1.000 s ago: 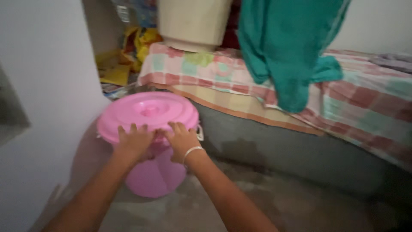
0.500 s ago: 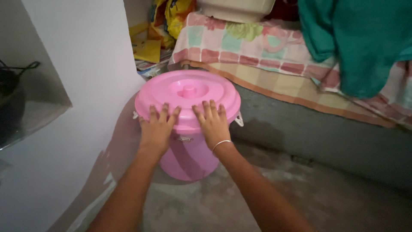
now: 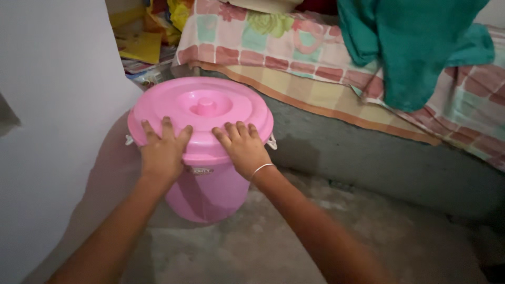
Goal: The person cleans a floor area using a hand broom, moving a chair to sweep underneath it and replacing a bucket lid.
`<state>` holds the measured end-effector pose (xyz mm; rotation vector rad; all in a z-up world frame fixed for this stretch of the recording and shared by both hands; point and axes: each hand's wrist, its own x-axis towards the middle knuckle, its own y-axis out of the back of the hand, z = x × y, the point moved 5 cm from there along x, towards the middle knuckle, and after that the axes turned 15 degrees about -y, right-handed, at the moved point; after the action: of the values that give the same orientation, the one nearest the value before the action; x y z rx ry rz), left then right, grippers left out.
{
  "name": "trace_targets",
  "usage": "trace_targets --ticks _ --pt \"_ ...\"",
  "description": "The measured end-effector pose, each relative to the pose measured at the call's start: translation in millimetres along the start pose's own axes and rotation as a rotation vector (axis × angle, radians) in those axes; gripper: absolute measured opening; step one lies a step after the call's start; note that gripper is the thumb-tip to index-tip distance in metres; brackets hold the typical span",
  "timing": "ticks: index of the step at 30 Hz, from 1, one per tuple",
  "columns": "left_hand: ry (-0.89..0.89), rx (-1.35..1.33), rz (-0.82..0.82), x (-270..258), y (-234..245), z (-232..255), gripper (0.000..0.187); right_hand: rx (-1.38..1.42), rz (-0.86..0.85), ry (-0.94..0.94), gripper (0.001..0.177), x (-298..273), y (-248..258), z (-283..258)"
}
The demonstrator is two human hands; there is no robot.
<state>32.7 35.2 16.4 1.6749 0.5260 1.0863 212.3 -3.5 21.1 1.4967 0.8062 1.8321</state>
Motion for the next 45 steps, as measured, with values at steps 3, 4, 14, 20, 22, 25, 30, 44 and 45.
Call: trace_targets --ticks 3,4,14,20,22,25,30,44,45 --pt "-0.088 0.063 0.071 -2 4 24 0.080 -0.012 -0.058 0.008 0.069 -15 9 20" --pt "-0.122 0.078 0.128 -6 8 36 0.078 -0.020 -0.043 0.017 0.069 -20 14 26" --pt "-0.156 0.026 -0.121 -8 61 192 0.096 -0.033 -0.084 -0.012 0.066 -107 86 138" --pt "-0.276 0.023 -0.034 -4 75 332 0.084 -0.009 -0.079 -0.100 0.063 -197 150 242" --pt "-0.312 0.011 -0.001 -4 69 382 0.077 -0.032 -0.067 -0.117 0.065 -232 172 275" --pt "-0.345 -0.014 0.072 2 52 457 0.060 -0.117 -0.047 -0.143 0.069 -282 195 327" --pt "-0.475 -0.062 0.108 13 20 580 0.045 -0.260 -0.081 -0.264 0.070 -362 215 408" --pt "-0.828 -0.151 0.431 32 32 690 0.058 -0.130 -0.064 -0.639 0.098 -415 250 482" --pt "-0.851 -0.168 0.450 37 39 684 0.058 -0.157 -0.056 -0.659 0.098 -411 252 483"
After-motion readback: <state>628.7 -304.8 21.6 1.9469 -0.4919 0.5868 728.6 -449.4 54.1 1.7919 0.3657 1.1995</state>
